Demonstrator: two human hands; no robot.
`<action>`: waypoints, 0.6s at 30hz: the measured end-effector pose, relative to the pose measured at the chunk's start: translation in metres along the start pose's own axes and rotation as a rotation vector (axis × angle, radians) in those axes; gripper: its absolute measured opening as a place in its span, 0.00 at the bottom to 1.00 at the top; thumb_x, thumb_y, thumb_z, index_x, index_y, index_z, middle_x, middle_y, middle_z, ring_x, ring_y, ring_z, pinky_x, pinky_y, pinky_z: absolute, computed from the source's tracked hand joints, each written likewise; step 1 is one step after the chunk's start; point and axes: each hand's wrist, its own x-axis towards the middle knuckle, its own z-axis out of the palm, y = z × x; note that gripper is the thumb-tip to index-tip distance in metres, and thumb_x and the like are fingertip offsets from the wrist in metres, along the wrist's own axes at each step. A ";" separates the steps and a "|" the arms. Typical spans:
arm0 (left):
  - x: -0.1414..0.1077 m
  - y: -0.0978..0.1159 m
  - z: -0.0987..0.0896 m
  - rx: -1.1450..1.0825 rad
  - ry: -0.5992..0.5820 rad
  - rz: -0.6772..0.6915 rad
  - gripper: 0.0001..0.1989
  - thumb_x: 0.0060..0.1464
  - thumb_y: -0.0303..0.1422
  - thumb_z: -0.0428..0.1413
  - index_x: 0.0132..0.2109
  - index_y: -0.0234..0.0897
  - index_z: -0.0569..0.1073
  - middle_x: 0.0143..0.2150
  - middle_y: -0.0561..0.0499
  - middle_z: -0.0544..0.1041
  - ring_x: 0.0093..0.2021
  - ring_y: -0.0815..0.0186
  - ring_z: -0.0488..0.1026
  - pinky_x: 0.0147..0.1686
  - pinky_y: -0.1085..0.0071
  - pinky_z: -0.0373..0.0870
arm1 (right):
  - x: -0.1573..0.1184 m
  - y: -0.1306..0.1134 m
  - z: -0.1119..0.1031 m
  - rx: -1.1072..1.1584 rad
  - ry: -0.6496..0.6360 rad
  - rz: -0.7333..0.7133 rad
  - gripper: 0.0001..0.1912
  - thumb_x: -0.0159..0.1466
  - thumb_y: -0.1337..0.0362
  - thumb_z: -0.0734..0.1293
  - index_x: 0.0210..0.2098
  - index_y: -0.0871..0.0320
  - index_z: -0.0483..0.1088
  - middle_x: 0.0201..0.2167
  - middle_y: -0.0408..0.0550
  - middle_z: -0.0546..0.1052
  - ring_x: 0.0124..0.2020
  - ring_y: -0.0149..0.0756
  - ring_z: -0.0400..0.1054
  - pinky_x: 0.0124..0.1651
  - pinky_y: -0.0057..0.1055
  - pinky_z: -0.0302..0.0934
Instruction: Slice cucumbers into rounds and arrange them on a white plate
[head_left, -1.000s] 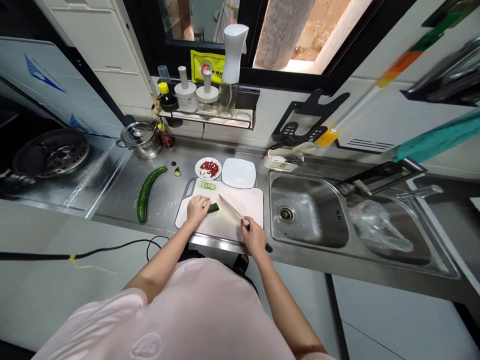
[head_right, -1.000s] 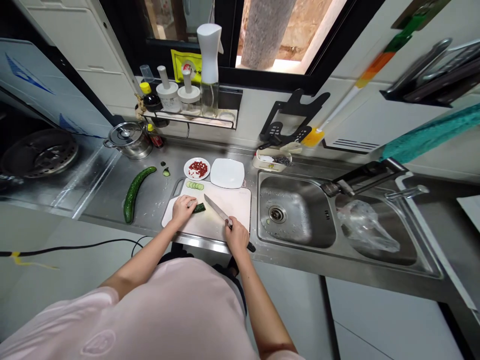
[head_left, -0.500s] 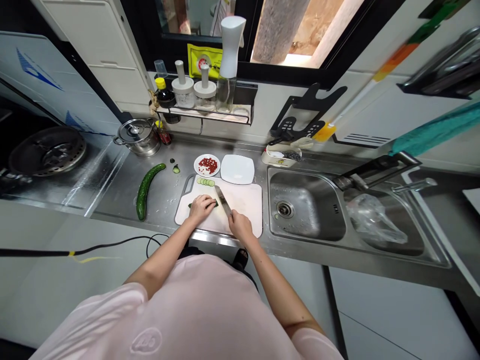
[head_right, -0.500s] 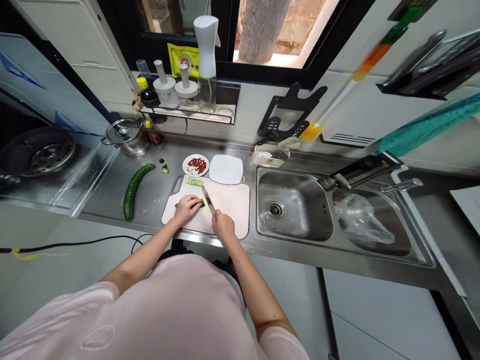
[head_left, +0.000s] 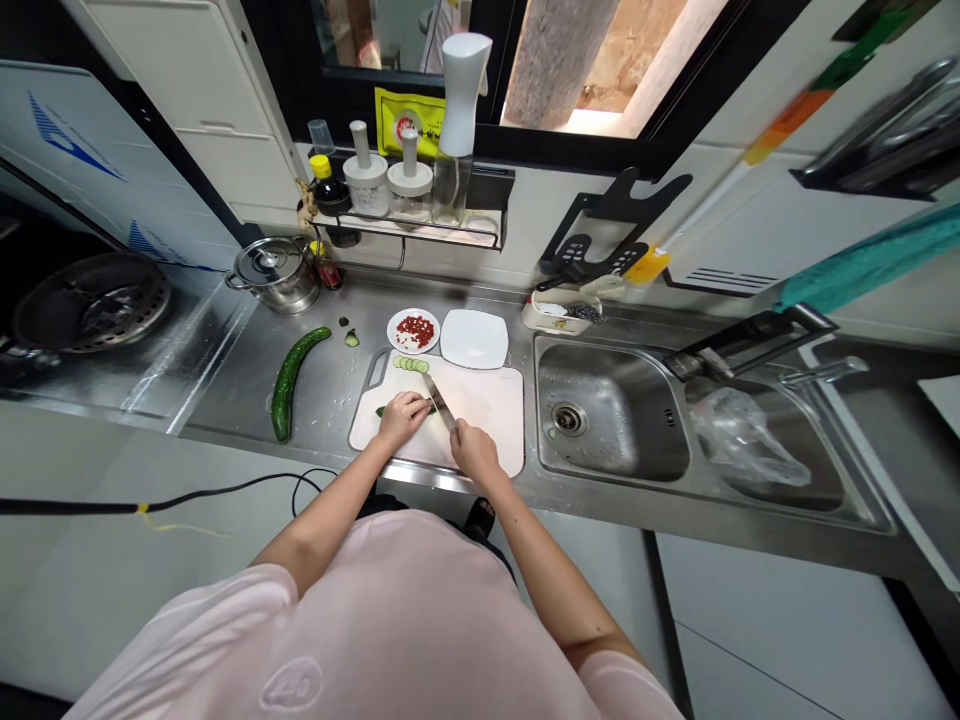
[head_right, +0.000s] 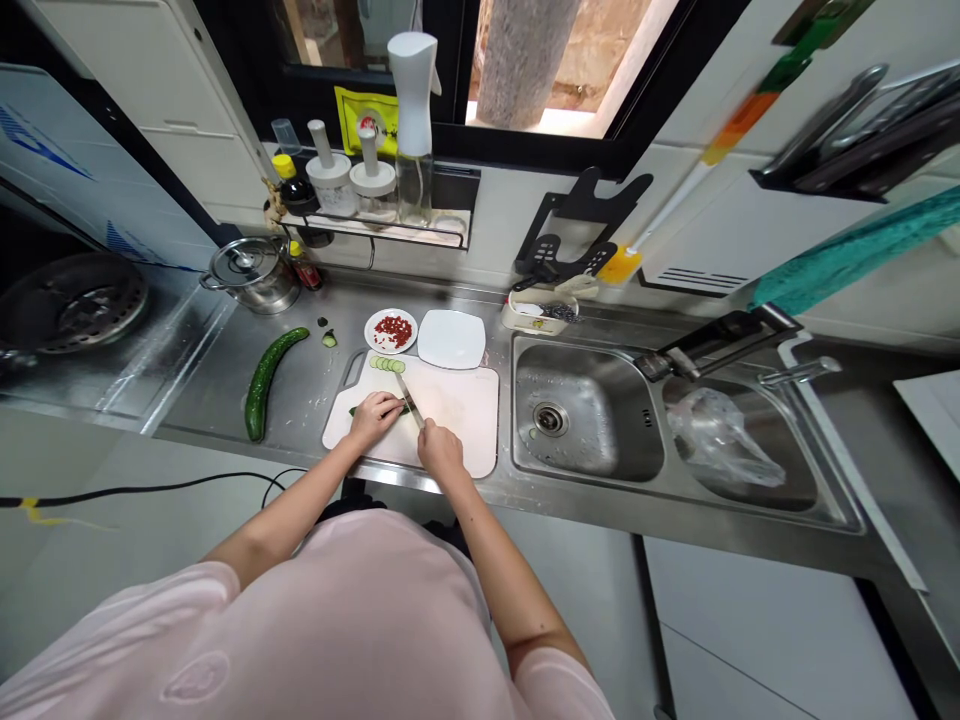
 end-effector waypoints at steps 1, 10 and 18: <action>0.000 0.000 0.000 0.001 -0.001 0.001 0.10 0.59 0.35 0.51 0.41 0.42 0.77 0.38 0.49 0.75 0.40 0.65 0.69 0.42 0.67 0.67 | 0.000 0.000 0.000 0.002 -0.007 0.000 0.13 0.69 0.63 0.51 0.45 0.58 0.64 0.37 0.53 0.76 0.40 0.41 0.71 0.37 0.29 0.55; 0.001 0.002 -0.002 0.018 -0.006 0.001 0.10 0.60 0.35 0.51 0.41 0.42 0.77 0.38 0.49 0.75 0.40 0.66 0.69 0.42 0.67 0.67 | 0.000 -0.004 -0.002 -0.003 -0.034 -0.002 0.13 0.69 0.63 0.51 0.45 0.58 0.63 0.38 0.54 0.76 0.40 0.40 0.71 0.38 0.30 0.55; 0.000 0.002 -0.001 0.019 -0.009 0.005 0.10 0.60 0.35 0.50 0.42 0.43 0.77 0.39 0.49 0.75 0.40 0.66 0.70 0.42 0.67 0.67 | -0.002 -0.005 -0.003 -0.019 -0.068 0.019 0.12 0.69 0.65 0.52 0.46 0.59 0.62 0.38 0.55 0.76 0.40 0.41 0.71 0.38 0.30 0.56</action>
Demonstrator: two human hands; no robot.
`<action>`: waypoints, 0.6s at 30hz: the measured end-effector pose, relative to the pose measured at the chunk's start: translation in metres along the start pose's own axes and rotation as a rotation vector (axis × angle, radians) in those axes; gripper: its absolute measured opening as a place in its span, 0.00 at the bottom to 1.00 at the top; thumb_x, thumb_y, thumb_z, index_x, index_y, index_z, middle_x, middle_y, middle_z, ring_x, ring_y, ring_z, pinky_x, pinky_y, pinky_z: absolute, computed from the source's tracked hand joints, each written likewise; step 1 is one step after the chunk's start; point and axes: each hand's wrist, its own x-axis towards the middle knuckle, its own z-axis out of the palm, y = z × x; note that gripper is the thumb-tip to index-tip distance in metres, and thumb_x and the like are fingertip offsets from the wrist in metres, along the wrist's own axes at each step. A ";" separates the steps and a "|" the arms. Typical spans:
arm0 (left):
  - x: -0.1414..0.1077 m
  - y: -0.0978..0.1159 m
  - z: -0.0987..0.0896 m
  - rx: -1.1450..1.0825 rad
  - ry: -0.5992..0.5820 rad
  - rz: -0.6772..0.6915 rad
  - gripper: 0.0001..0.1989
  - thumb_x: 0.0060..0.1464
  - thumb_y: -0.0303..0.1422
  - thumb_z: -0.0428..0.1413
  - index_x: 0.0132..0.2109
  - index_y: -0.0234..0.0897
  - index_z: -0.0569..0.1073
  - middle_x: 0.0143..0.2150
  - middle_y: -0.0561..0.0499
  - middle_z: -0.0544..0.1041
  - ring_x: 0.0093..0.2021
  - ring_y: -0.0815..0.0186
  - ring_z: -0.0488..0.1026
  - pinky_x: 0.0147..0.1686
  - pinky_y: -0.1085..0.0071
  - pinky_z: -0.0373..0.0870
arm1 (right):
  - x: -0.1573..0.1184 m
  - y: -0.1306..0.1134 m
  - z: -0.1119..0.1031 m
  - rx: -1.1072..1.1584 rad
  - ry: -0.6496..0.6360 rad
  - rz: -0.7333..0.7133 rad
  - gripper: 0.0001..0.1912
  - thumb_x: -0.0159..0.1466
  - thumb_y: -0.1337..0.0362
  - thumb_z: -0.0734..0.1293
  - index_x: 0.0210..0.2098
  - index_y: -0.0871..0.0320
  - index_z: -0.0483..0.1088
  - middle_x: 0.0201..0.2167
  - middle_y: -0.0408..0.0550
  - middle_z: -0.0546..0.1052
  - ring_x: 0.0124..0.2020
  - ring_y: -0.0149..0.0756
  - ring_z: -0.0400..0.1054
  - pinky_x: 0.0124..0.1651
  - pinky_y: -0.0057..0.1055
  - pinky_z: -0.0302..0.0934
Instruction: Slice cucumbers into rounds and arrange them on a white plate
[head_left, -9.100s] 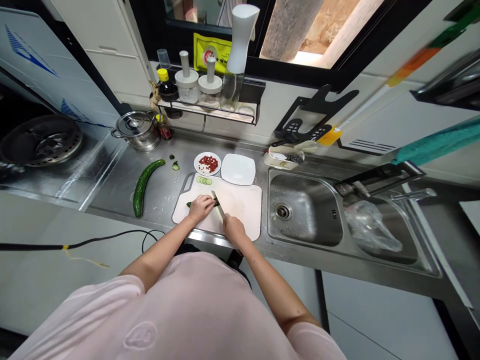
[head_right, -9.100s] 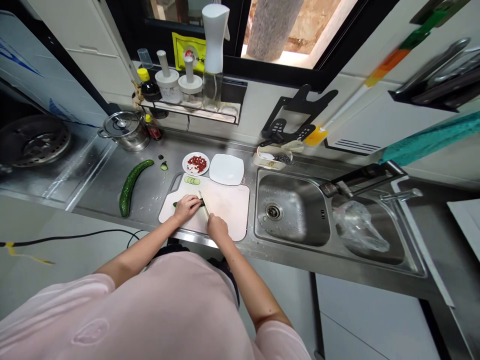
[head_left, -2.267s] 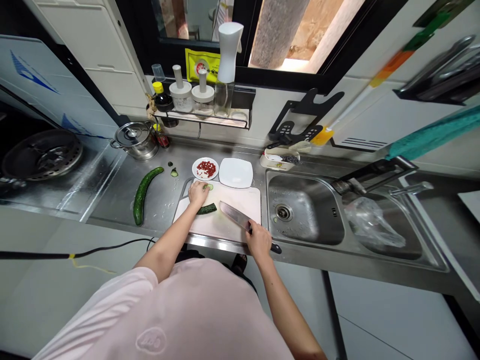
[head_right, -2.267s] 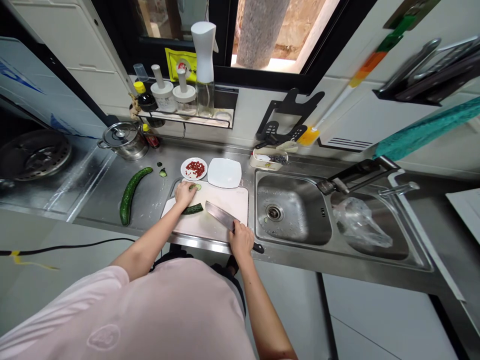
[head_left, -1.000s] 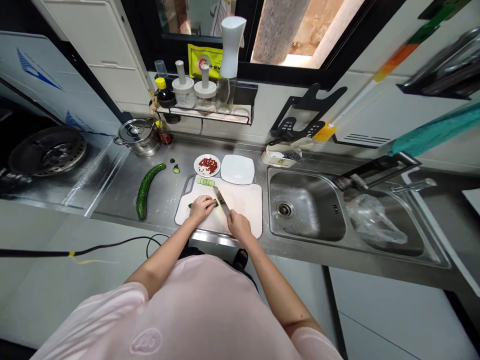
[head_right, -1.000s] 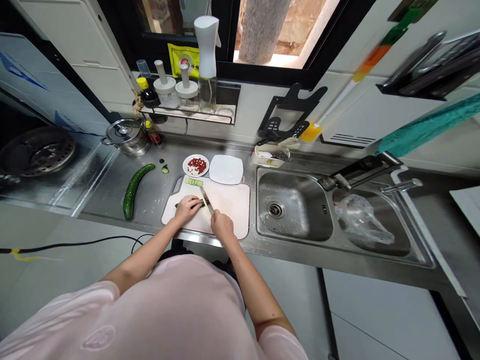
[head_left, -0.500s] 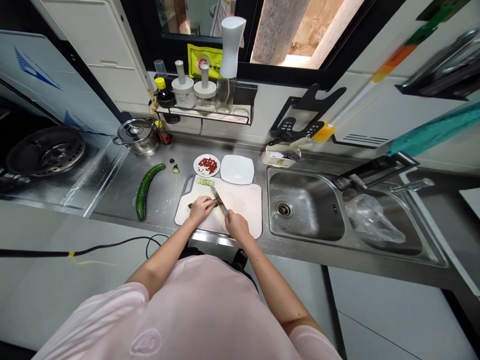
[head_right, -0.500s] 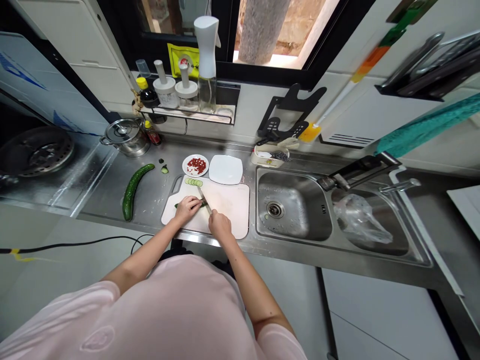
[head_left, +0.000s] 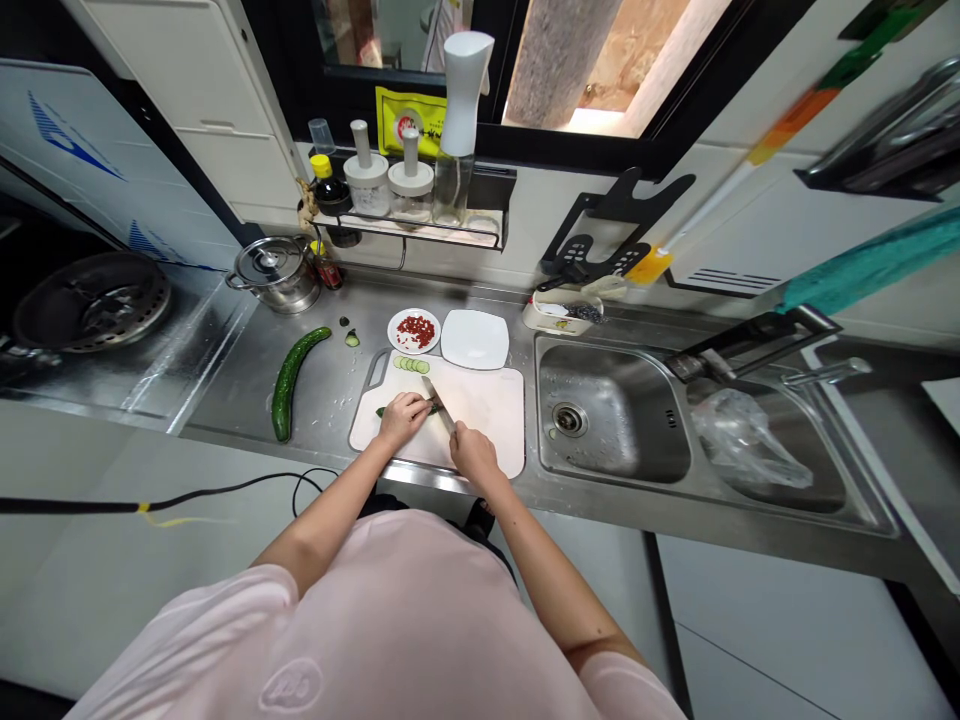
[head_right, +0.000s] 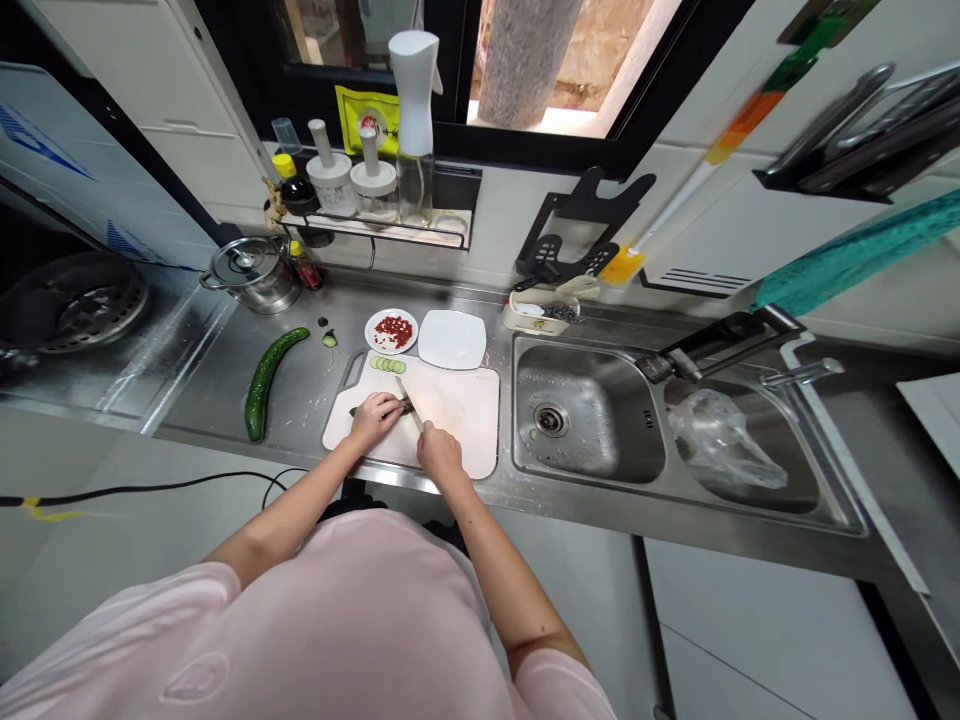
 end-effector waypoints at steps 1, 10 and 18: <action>0.000 0.000 0.000 0.001 0.000 0.002 0.10 0.60 0.35 0.51 0.42 0.43 0.77 0.39 0.49 0.75 0.40 0.66 0.70 0.42 0.67 0.67 | 0.000 0.001 0.000 -0.002 -0.007 0.002 0.11 0.69 0.65 0.52 0.46 0.59 0.62 0.38 0.55 0.75 0.40 0.41 0.71 0.38 0.30 0.56; -0.001 0.000 0.000 0.002 -0.001 -0.002 0.10 0.60 0.35 0.50 0.42 0.43 0.77 0.39 0.49 0.75 0.41 0.66 0.69 0.42 0.68 0.67 | -0.009 0.012 0.005 -0.006 -0.019 -0.036 0.12 0.68 0.66 0.52 0.47 0.59 0.63 0.38 0.55 0.76 0.39 0.41 0.71 0.38 0.30 0.56; -0.001 -0.001 0.002 0.000 -0.003 -0.008 0.10 0.60 0.34 0.51 0.41 0.43 0.77 0.39 0.49 0.75 0.41 0.65 0.69 0.43 0.66 0.67 | -0.020 0.019 0.002 -0.017 -0.068 -0.037 0.11 0.67 0.67 0.54 0.46 0.59 0.64 0.38 0.55 0.76 0.39 0.40 0.71 0.36 0.29 0.55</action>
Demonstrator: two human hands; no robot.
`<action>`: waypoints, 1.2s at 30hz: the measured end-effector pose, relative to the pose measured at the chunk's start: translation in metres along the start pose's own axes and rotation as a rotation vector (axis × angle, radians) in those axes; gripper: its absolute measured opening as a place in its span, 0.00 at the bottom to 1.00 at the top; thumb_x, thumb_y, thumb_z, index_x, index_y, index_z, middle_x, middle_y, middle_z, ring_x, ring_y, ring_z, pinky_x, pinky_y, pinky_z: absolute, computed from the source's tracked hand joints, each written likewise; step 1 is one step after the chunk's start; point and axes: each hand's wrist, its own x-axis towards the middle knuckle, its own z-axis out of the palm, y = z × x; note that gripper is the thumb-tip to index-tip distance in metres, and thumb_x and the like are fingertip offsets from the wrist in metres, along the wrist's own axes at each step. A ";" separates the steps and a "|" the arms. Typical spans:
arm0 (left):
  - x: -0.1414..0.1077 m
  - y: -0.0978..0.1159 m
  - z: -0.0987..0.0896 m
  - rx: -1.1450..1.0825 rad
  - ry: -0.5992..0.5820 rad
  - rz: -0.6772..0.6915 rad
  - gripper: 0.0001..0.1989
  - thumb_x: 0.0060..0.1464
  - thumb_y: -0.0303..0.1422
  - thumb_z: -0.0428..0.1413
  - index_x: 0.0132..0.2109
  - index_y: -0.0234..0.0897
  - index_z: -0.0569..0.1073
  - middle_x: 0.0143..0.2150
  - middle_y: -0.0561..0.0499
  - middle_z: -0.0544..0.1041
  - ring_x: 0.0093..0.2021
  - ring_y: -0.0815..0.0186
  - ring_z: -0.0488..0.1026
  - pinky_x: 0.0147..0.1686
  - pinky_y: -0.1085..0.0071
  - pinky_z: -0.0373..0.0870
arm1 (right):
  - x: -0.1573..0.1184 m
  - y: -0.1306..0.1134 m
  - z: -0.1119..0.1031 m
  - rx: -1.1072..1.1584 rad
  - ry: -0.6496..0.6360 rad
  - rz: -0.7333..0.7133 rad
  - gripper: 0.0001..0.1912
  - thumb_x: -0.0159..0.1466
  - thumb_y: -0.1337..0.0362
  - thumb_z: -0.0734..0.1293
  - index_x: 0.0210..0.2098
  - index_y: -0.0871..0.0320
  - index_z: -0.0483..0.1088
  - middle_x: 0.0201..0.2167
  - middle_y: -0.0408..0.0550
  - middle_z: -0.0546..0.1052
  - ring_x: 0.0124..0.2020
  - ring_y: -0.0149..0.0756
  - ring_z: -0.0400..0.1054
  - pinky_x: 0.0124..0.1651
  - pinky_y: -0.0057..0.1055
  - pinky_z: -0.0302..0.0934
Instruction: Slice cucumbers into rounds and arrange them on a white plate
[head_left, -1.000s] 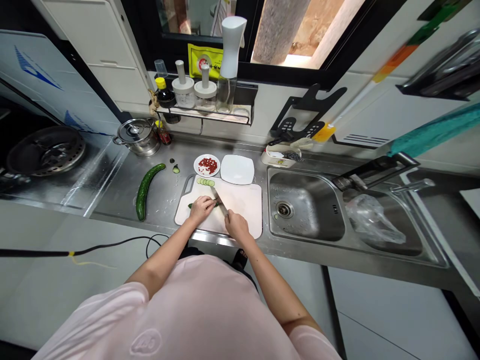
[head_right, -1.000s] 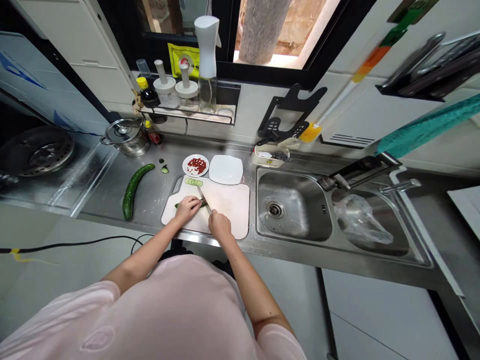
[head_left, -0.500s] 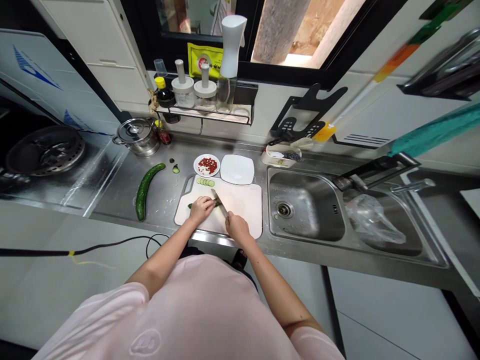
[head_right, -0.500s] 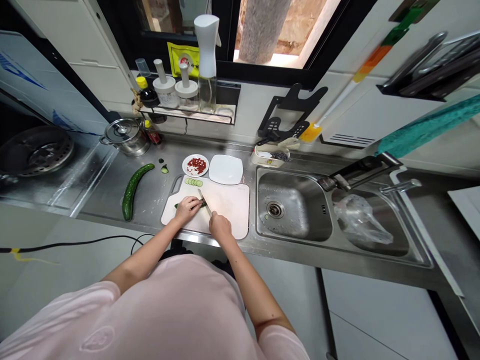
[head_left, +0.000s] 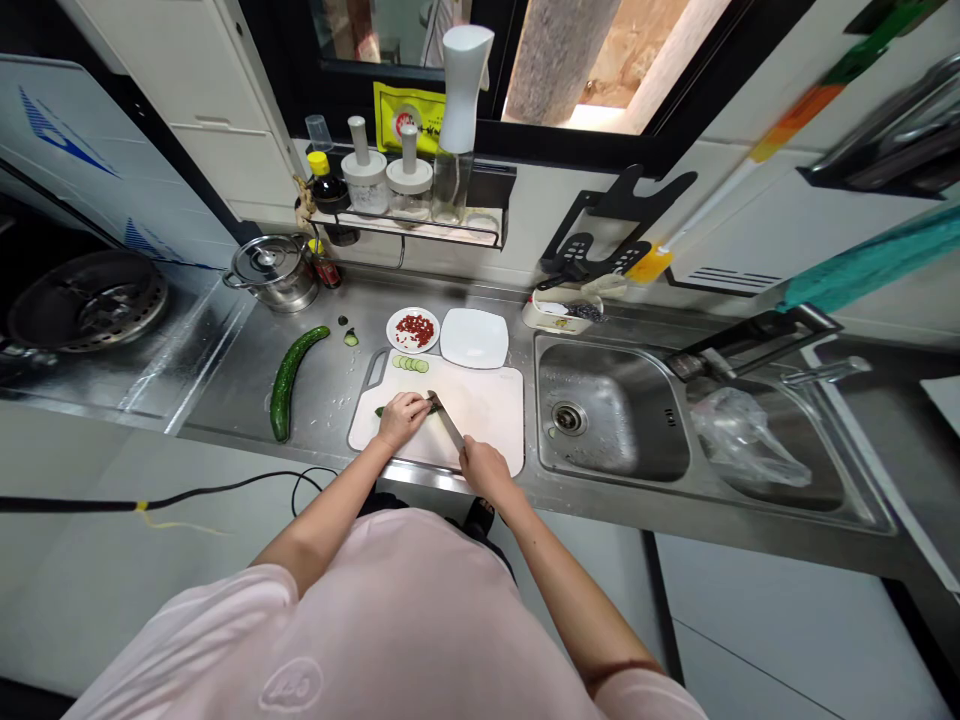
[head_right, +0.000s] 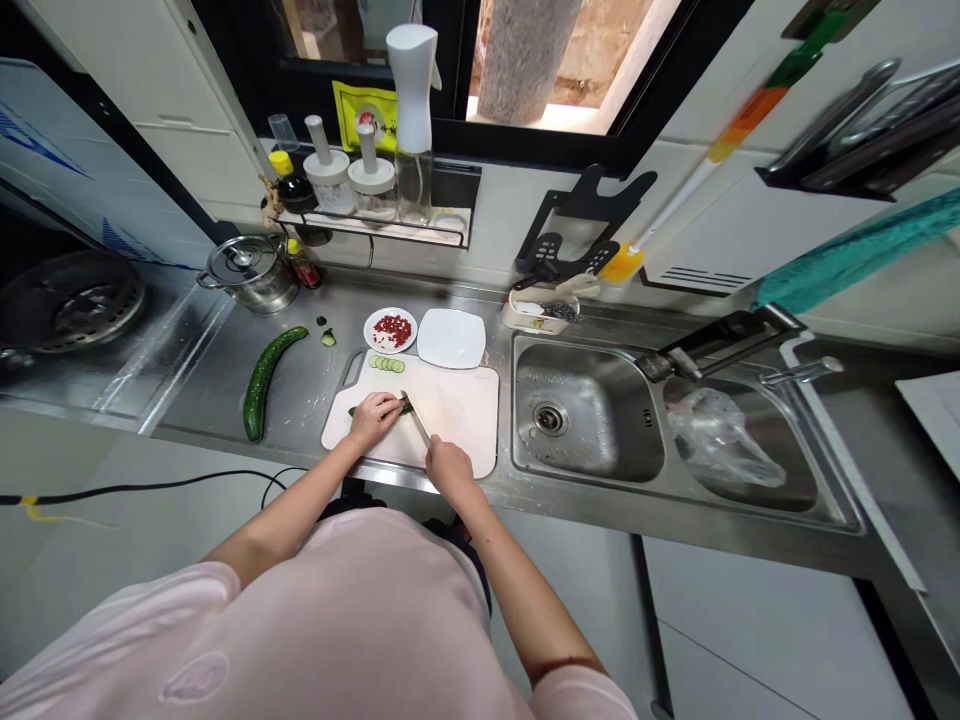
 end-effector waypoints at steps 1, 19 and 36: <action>0.000 0.000 0.000 0.000 0.000 -0.001 0.10 0.60 0.34 0.51 0.41 0.43 0.77 0.39 0.49 0.75 0.41 0.65 0.69 0.43 0.66 0.67 | 0.000 0.000 -0.001 -0.001 0.003 -0.003 0.11 0.67 0.67 0.54 0.46 0.59 0.64 0.38 0.55 0.76 0.39 0.40 0.71 0.36 0.29 0.54; 0.001 -0.001 0.001 0.011 0.003 0.002 0.10 0.59 0.34 0.51 0.40 0.43 0.77 0.39 0.48 0.75 0.40 0.65 0.69 0.42 0.67 0.67 | 0.020 -0.015 -0.007 0.017 0.031 -0.019 0.13 0.67 0.68 0.53 0.47 0.61 0.64 0.38 0.56 0.76 0.40 0.42 0.71 0.38 0.30 0.57; 0.000 -0.002 0.002 0.014 -0.013 -0.002 0.10 0.60 0.35 0.50 0.41 0.43 0.77 0.40 0.49 0.75 0.41 0.65 0.69 0.42 0.66 0.66 | 0.032 -0.022 -0.006 0.030 0.045 -0.001 0.13 0.67 0.68 0.52 0.47 0.60 0.64 0.39 0.56 0.76 0.42 0.41 0.71 0.40 0.31 0.58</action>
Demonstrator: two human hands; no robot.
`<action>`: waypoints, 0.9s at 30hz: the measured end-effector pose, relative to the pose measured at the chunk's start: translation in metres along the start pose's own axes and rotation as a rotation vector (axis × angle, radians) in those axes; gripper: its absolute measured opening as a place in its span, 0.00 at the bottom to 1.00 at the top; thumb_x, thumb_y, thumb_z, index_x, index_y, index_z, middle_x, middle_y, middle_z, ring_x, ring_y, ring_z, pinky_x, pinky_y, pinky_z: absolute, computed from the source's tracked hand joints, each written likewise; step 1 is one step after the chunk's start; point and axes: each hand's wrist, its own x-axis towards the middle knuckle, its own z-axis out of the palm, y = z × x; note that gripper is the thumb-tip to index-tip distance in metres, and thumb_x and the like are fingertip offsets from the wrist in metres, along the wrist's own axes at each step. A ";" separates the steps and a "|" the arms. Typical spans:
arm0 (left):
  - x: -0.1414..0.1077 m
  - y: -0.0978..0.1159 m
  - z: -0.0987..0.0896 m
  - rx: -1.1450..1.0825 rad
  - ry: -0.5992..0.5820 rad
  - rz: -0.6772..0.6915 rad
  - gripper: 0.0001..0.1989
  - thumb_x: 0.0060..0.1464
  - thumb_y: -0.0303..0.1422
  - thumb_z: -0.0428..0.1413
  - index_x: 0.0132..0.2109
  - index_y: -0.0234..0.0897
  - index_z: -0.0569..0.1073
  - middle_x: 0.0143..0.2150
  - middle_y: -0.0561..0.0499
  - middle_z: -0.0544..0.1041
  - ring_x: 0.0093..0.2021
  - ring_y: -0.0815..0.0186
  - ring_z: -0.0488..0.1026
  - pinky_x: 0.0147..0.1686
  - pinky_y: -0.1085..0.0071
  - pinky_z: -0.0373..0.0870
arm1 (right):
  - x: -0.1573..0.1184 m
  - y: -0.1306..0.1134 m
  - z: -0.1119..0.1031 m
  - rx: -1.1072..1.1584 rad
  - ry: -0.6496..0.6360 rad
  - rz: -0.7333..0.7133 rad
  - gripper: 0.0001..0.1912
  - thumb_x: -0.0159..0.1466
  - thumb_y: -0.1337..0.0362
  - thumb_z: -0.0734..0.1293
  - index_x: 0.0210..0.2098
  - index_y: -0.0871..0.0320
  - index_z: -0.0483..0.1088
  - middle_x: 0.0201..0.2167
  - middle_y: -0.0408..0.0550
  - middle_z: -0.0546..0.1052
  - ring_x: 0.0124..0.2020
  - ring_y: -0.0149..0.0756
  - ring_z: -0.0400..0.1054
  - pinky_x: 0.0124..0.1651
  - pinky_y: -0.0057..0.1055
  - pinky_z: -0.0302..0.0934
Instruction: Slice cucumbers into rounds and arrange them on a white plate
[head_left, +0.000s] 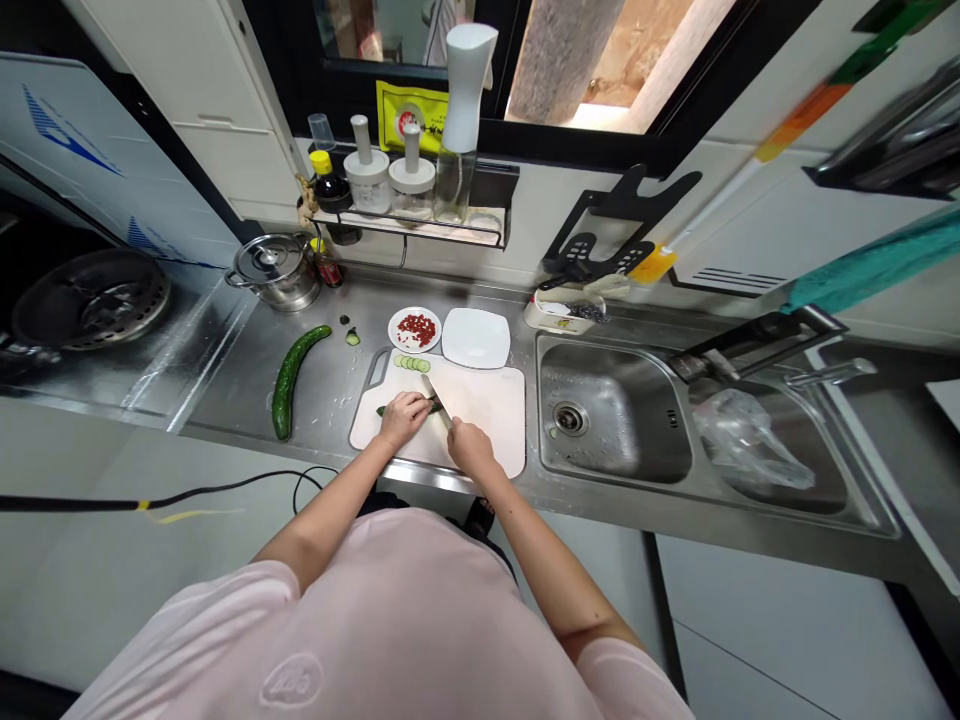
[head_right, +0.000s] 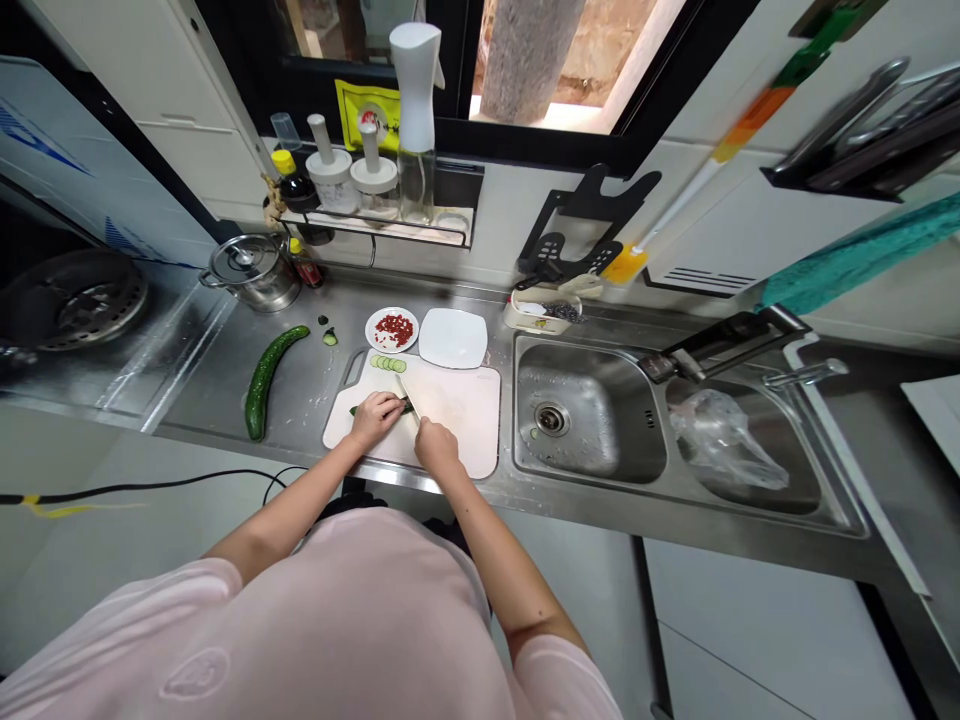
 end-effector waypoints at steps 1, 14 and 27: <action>0.000 0.000 0.000 -0.001 -0.001 -0.001 0.10 0.60 0.35 0.50 0.41 0.43 0.77 0.40 0.49 0.75 0.41 0.65 0.69 0.42 0.66 0.66 | -0.003 0.002 0.000 -0.003 -0.002 0.002 0.13 0.67 0.68 0.52 0.47 0.60 0.64 0.39 0.56 0.76 0.41 0.41 0.71 0.40 0.31 0.58; 0.000 0.000 0.000 -0.004 0.022 0.011 0.10 0.59 0.34 0.51 0.40 0.42 0.77 0.40 0.49 0.75 0.41 0.65 0.69 0.42 0.67 0.66 | 0.000 0.009 0.011 -0.004 -0.006 -0.024 0.13 0.67 0.67 0.53 0.46 0.61 0.64 0.38 0.56 0.76 0.40 0.41 0.71 0.38 0.30 0.58; 0.000 -0.001 0.000 0.018 0.007 0.021 0.10 0.60 0.34 0.51 0.42 0.42 0.77 0.41 0.48 0.75 0.41 0.65 0.69 0.43 0.67 0.66 | 0.019 -0.002 0.015 -0.018 0.037 -0.028 0.14 0.67 0.68 0.52 0.46 0.61 0.64 0.39 0.57 0.76 0.41 0.42 0.72 0.39 0.31 0.59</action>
